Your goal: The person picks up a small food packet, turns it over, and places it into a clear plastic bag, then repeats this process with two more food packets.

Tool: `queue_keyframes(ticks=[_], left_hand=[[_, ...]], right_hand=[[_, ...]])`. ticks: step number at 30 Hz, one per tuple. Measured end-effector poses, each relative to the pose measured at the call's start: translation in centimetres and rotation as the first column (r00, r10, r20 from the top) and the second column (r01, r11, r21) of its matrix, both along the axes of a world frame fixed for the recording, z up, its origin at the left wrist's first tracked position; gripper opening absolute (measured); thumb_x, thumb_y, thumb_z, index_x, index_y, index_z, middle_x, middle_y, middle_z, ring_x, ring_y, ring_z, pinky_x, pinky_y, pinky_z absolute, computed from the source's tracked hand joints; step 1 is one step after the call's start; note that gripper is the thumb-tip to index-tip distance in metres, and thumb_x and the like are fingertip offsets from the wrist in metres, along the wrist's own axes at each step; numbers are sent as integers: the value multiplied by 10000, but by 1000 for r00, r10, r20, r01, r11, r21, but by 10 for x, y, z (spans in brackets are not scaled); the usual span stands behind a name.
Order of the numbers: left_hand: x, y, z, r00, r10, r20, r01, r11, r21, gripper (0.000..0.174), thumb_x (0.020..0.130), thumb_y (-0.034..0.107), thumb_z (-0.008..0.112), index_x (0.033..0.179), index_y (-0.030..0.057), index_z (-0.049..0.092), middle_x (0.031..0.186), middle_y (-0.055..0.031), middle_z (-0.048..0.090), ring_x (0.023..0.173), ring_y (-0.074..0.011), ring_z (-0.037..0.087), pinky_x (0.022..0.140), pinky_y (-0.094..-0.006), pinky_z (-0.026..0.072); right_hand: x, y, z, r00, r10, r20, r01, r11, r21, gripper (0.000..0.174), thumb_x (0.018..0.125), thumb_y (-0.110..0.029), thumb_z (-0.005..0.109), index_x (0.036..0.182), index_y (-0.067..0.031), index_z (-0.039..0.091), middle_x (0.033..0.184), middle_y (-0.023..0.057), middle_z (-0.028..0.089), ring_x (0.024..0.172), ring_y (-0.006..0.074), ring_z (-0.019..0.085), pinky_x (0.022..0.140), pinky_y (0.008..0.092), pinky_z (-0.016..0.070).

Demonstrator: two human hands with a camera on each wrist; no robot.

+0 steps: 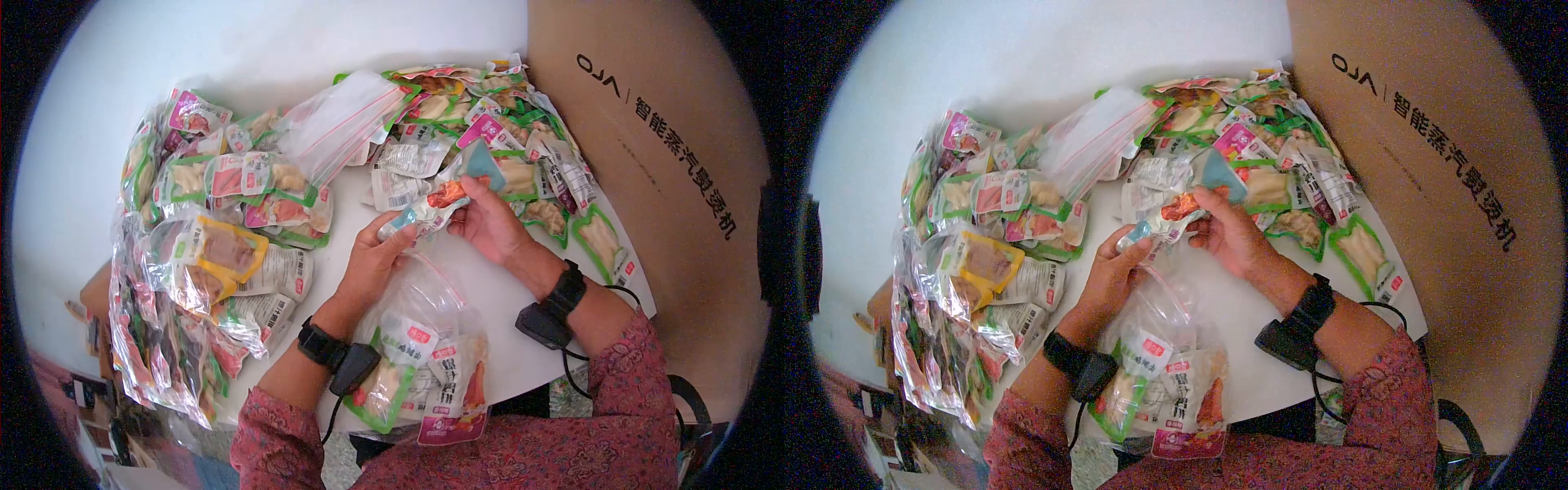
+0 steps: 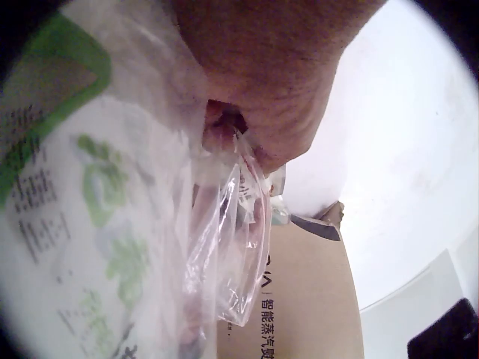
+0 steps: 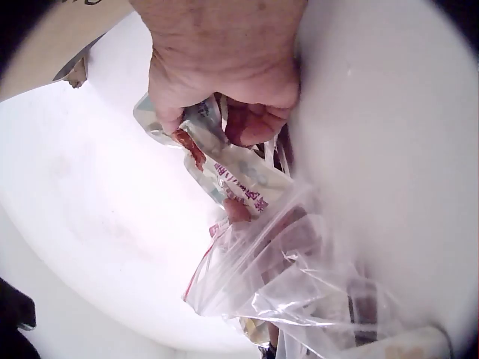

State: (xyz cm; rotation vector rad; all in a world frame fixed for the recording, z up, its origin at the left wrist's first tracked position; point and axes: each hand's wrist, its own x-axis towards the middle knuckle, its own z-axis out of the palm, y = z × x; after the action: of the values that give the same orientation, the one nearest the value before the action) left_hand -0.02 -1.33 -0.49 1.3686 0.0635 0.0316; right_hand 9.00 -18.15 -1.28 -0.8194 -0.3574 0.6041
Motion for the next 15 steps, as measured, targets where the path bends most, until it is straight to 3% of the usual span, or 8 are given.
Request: queue_keyframes(ticks=[6,11,13,15], left_hand=[[0,-2,2,1000,29,-11,-30,994,-106,291,825,214,589,1069,81,501,735,36,523,547,-16,408,469,-155,319],[3,3,-1,994,95,48,-88,987,-134,341,829,200,584,1123,88,453,781,23,545,554,-15,419,463,-155,322],[3,6,0,998,53,15,-51,992,-112,283,861,141,516,1125,70,444,937,-33,581,724,-72,555,547,-188,449],[4,7,-2,998,50,23,-47,991,-122,280,863,143,513,1123,69,442,935,-33,582,726,-71,556,551,-187,449]], right_hand=[[2,-2,0,995,22,-99,-21,1000,10,316,871,-386,448,1037,-126,516,957,11,593,835,115,552,636,245,430],[-1,-2,2,1000,30,-8,-30,999,-25,343,861,-404,459,1057,-127,513,969,6,592,830,110,551,620,238,423],[-2,-1,5,1000,28,-6,-29,999,-39,348,858,-403,466,1064,-125,511,970,5,592,828,107,551,619,236,421],[-5,-2,10,1000,27,1,-27,999,-47,339,833,-416,512,1030,-141,537,912,-21,591,780,85,553,608,222,421]])
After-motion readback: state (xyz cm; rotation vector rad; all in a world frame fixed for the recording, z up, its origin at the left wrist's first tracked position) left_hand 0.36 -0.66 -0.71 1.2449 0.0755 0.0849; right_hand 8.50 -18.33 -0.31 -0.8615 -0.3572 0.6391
